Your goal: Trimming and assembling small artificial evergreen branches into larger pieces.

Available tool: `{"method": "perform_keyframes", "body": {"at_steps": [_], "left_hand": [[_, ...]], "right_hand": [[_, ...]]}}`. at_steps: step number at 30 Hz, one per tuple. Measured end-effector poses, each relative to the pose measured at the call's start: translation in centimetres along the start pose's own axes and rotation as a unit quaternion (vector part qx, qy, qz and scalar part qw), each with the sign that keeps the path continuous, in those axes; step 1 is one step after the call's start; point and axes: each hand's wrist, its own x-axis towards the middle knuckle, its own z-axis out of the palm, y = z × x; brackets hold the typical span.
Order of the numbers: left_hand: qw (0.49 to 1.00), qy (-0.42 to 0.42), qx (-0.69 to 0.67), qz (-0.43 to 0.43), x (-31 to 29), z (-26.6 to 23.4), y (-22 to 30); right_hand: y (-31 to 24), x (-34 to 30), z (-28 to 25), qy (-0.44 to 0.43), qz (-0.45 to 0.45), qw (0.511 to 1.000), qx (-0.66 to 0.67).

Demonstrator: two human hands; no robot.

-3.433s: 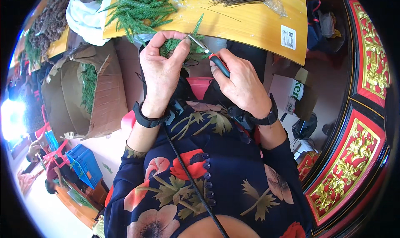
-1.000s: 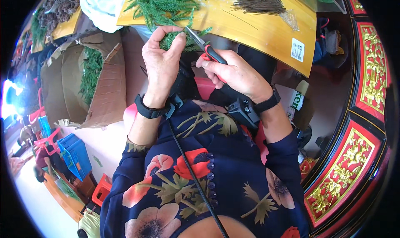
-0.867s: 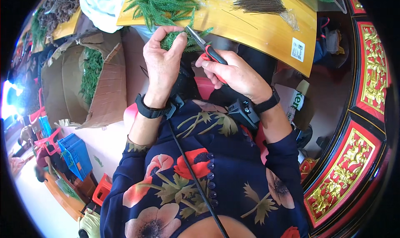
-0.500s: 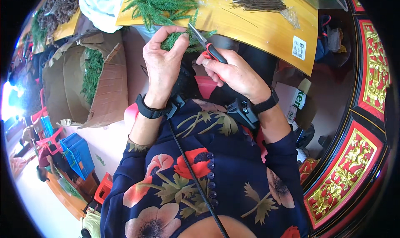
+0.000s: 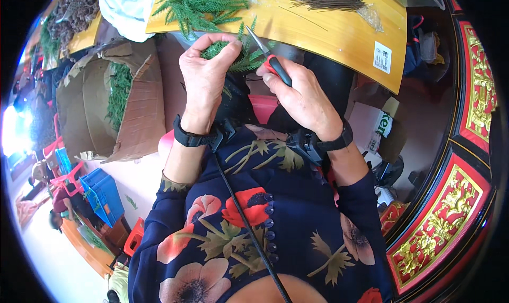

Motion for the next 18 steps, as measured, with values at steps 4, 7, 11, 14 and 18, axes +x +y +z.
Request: {"method": "perform_keyframes", "body": {"at_steps": [4, 7, 11, 14, 18], "left_hand": [[0.998, -0.001, 0.051, 0.02, -0.3, 0.2, 0.0], [0.995, -0.001, 0.083, 0.046, -0.5, 0.5, 0.3], [0.989, -0.006, 0.13, 0.065, -0.5, 0.6, 0.4], [0.987, -0.023, 0.14, 0.069, -1.0, 1.2, 0.7], [0.982, -0.053, 0.163, 0.073, -1.2, 1.2, 0.5]], "right_hand": [[-0.1, 0.1, 0.0, -0.004, -0.015, 1.0, 0.011], [0.3, 0.6, -0.1, -0.024, 0.002, 1.0, 0.016], [0.4, 1.2, 0.3, 0.096, -0.047, 0.989, 0.103], [-0.4, 2.4, -0.1, 0.128, -0.04, 0.978, 0.162], [0.5, 3.4, -0.4, 0.058, -0.029, 0.963, 0.26]]}}
